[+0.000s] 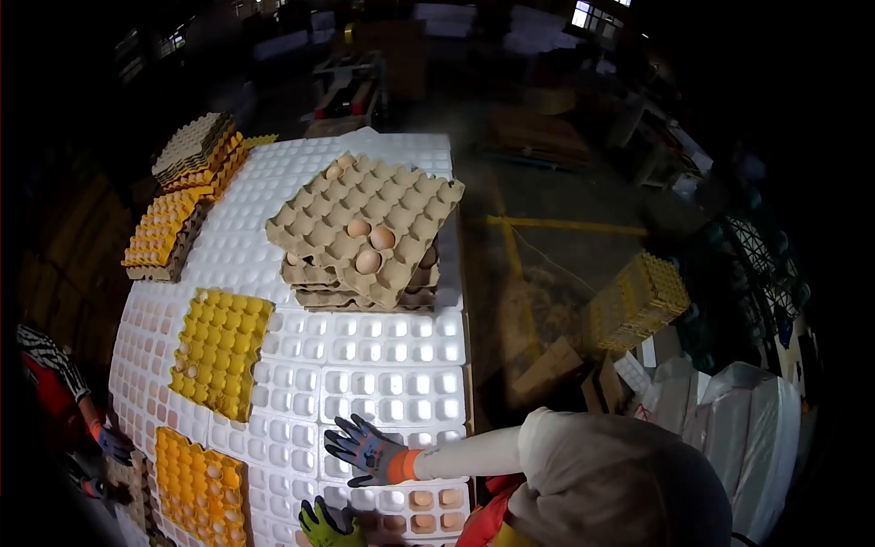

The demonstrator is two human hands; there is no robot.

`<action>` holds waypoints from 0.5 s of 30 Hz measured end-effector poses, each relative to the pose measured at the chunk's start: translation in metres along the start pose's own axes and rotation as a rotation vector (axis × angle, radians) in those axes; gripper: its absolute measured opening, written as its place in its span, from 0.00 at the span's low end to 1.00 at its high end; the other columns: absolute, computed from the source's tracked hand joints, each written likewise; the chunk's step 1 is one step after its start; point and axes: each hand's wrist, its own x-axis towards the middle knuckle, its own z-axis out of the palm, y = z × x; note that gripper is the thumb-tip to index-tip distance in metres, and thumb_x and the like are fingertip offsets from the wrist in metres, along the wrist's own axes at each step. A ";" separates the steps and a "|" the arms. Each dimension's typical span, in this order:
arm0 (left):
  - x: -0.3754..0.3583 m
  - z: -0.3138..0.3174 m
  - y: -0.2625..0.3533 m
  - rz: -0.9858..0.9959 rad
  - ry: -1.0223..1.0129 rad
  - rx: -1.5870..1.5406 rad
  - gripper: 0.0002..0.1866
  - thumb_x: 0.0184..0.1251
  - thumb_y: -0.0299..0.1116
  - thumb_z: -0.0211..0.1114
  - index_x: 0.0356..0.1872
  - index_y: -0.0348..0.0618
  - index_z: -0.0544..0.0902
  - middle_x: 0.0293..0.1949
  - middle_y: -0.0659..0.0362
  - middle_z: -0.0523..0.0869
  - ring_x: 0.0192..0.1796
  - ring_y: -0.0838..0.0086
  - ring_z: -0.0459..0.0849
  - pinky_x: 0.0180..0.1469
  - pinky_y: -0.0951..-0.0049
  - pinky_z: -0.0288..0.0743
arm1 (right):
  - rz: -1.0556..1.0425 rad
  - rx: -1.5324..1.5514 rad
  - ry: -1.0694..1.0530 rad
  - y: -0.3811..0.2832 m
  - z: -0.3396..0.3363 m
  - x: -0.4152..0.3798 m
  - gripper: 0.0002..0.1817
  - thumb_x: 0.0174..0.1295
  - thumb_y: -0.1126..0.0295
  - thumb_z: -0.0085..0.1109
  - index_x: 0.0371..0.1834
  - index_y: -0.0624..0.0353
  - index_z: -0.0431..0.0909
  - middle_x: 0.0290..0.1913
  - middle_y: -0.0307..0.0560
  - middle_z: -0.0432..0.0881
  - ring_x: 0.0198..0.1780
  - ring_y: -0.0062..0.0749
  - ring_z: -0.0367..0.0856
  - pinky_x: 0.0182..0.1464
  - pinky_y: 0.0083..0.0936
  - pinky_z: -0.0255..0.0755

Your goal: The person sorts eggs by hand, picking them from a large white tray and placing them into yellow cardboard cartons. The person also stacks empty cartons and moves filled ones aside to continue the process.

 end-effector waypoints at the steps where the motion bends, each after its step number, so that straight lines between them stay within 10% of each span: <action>1: 0.000 -0.013 0.010 -0.109 0.017 -0.018 0.32 0.61 0.48 0.72 0.63 0.40 0.81 0.69 0.39 0.74 0.68 0.40 0.73 0.66 0.47 0.73 | 0.013 -0.004 0.001 0.000 0.000 0.001 0.51 0.66 0.31 0.50 0.82 0.56 0.54 0.84 0.56 0.50 0.84 0.63 0.41 0.82 0.61 0.33; 7: -0.017 0.000 0.010 -0.127 -0.235 0.107 0.43 0.62 0.56 0.72 0.75 0.48 0.69 0.71 0.45 0.74 0.66 0.47 0.77 0.65 0.49 0.73 | 0.052 -0.041 -0.036 -0.002 0.002 0.005 0.53 0.64 0.30 0.51 0.83 0.55 0.51 0.84 0.64 0.44 0.84 0.65 0.40 0.82 0.60 0.34; 8: -0.023 0.027 0.002 -0.207 -0.074 -0.144 0.41 0.46 0.47 0.76 0.66 0.45 0.78 0.67 0.40 0.75 0.68 0.42 0.71 0.69 0.44 0.65 | 0.053 -0.048 -0.104 -0.003 -0.003 0.008 0.52 0.65 0.30 0.50 0.83 0.54 0.52 0.84 0.64 0.45 0.84 0.66 0.40 0.82 0.61 0.34; 15: -0.014 -0.057 0.043 -0.354 0.236 -0.335 0.30 0.58 0.36 0.73 0.64 0.48 0.80 0.65 0.52 0.79 0.67 0.50 0.74 0.69 0.51 0.65 | -0.018 -0.177 0.058 -0.004 0.014 0.012 0.51 0.64 0.31 0.52 0.82 0.54 0.56 0.84 0.67 0.45 0.83 0.68 0.40 0.80 0.65 0.30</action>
